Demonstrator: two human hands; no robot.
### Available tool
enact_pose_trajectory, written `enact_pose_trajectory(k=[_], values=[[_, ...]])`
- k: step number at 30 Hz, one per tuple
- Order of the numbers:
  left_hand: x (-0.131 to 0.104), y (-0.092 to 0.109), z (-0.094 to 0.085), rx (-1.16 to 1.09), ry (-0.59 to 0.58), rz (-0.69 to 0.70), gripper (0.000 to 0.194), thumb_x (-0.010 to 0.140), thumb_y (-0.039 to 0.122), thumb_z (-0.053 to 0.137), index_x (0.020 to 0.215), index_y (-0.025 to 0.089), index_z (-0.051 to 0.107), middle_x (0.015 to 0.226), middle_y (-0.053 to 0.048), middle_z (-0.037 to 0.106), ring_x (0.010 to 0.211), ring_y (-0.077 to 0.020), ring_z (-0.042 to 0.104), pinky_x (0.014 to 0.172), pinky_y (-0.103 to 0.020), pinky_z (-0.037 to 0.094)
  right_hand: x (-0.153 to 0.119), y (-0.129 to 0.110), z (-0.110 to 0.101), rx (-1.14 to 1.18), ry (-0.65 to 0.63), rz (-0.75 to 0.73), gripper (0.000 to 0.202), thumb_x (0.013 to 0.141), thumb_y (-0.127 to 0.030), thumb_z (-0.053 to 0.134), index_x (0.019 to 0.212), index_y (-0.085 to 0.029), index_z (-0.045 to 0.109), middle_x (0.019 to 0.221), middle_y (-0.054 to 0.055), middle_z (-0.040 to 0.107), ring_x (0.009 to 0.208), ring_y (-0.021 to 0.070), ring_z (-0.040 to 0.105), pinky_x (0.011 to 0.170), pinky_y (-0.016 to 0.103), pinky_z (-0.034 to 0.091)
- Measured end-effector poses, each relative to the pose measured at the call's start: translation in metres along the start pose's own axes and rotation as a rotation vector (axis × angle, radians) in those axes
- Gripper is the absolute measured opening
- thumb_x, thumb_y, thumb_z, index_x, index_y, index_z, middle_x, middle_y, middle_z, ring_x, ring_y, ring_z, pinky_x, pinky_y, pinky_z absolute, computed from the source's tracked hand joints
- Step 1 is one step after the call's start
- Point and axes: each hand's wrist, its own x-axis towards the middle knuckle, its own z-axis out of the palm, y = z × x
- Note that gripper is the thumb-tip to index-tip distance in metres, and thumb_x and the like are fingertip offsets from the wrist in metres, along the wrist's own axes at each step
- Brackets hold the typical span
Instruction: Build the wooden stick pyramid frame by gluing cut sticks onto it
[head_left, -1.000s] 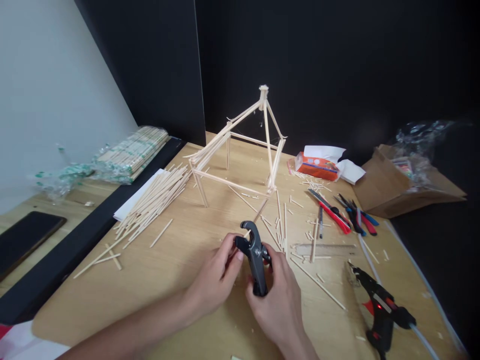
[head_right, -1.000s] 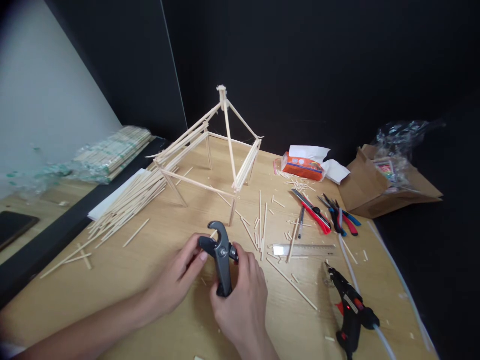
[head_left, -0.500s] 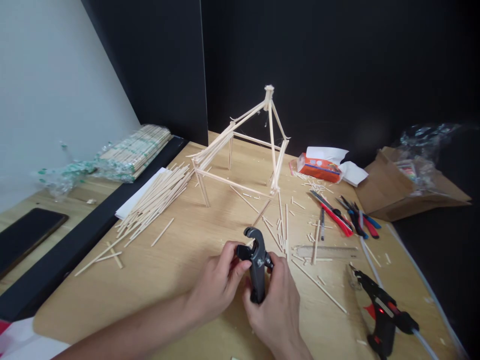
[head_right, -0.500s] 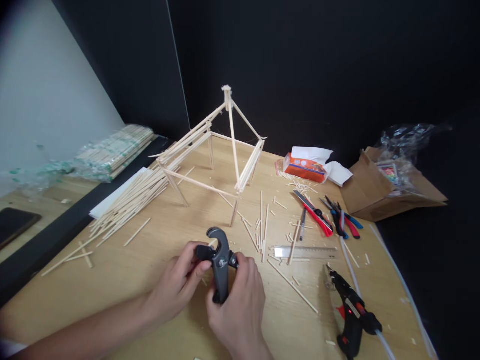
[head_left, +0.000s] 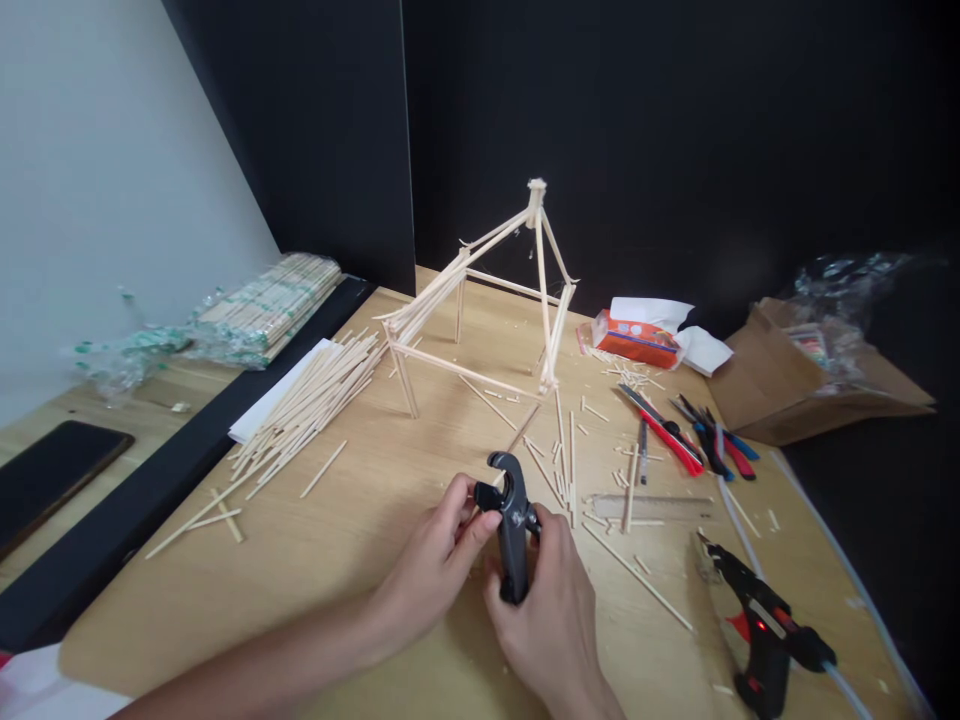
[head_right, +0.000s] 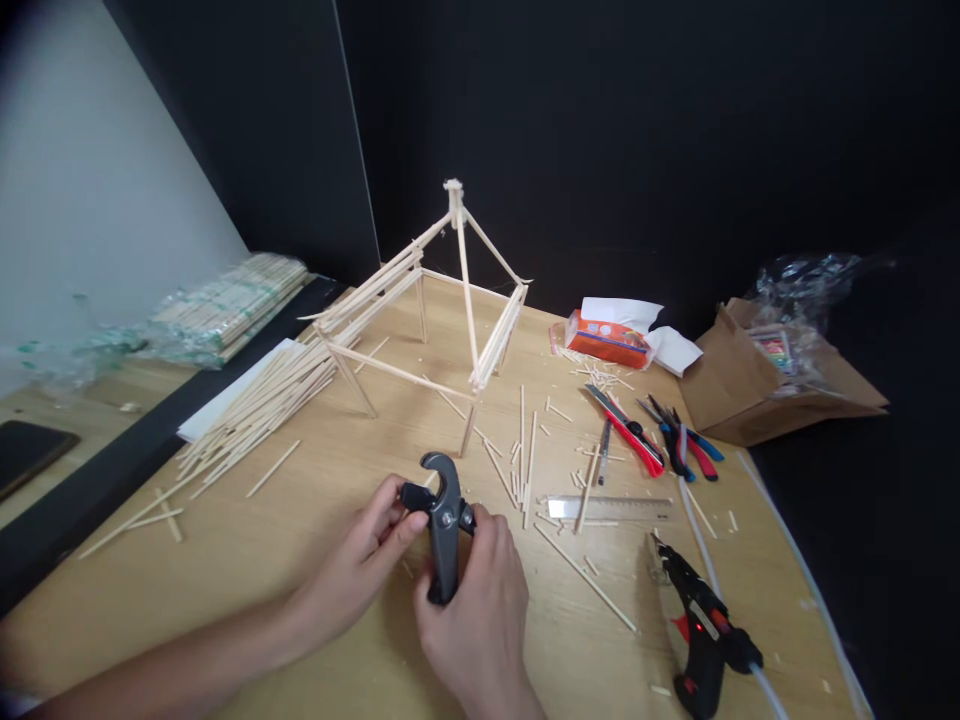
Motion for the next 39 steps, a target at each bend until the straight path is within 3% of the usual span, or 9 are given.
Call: enact_pose_trajectory(k=[7,26,33,39], values=[[-0.001,0.000,-0.001,0.047,-0.006,-0.020,0.017,0.094,0.040,0.041,0.094,0.023,0.043,0.080,0.002,0.061,0.076,-0.0149,0.057,0.069,-0.024,0.039,-0.001,0.002,0.003,-0.092,0.071,-0.010,0.052,0.073,-0.026,0.058,0.120,-0.020,0.037,0.099,0.009,0.054,0.090,0.0289,0.057,0.074,0.044,0.049],[-0.003,0.001,0.001,0.181,0.025,0.021,0.019,0.094,0.042,0.038,0.090,0.024,0.044,0.073,0.001,0.061,0.069,-0.0167,0.060,0.063,-0.024,0.044,-0.001,0.002,0.002,-0.147,0.053,-0.026,0.046,0.074,-0.028,0.056,0.115,-0.020,0.039,0.094,0.008,0.055,0.084,0.0271,0.059,0.068,0.040,0.050],[-0.002,-0.011,-0.002,0.333,0.056,0.122,0.019,0.093,0.039,0.041,0.102,0.023,0.047,0.087,-0.003,0.068,0.078,-0.0180,0.066,0.069,-0.026,0.047,0.001,0.003,0.002,-0.081,0.089,-0.035,0.053,0.070,-0.025,0.058,0.118,-0.019,0.037,0.096,0.008,0.054,0.085,0.0267,0.058,0.071,0.041,0.049],[-0.002,-0.010,-0.001,0.272,0.035,0.155,0.017,0.093,0.035,0.041,0.104,0.023,0.046,0.091,-0.002,0.069,0.080,-0.0163,0.066,0.070,-0.024,0.048,0.000,0.003,0.005,-0.019,0.112,-0.056,0.054,0.070,-0.023,0.057,0.120,-0.019,0.036,0.098,0.008,0.053,0.087,0.0260,0.057,0.072,0.041,0.049]])
